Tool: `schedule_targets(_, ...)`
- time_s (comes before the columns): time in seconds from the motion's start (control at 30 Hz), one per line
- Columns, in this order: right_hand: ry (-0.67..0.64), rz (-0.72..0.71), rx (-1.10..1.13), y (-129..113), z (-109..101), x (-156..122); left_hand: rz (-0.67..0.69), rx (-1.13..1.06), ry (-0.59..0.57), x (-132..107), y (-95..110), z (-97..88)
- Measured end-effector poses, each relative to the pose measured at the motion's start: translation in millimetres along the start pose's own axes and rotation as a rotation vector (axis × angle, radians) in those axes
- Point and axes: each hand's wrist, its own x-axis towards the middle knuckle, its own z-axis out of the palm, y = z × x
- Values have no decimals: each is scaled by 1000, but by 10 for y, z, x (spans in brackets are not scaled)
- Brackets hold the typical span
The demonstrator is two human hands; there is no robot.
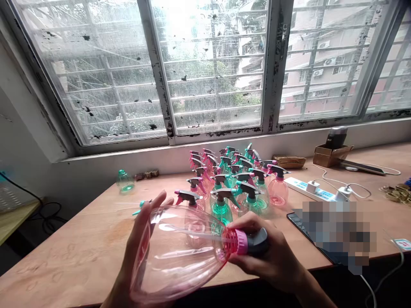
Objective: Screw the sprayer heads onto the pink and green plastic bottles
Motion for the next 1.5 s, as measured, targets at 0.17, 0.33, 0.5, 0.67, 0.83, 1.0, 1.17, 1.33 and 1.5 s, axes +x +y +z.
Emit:
schedule_targets(0.17,4,0,34,4,-19,10,-22,-56,6,15,40,-16)
schedule_targets(0.33,-26,38,50,3,-29,22,98,-91,-16,12,18,38)
schedule_targets(0.5,-9,18,47,12,2,3,90,-115,-58,44,-33,-7)
schedule_targets(0.67,12,80,144,9,14,-2,184,-117,-105,65,-112,-63)
schedule_targets(0.83,8,130,228,-7,23,17,114,-124,-20,18,-13,43)
schedule_targets(1.0,32,98,165,2,43,12,63,-126,-3,3,38,62)
schedule_targets(1.17,94,24,136,30,63,-20,20,-59,-10,32,-87,-37)
schedule_targets(1.33,34,47,187,16,22,-19,326,11,-91,141,-182,-90)
schedule_targets(1.5,17,51,152,12,-23,-18,268,0,-79,94,-147,-55)
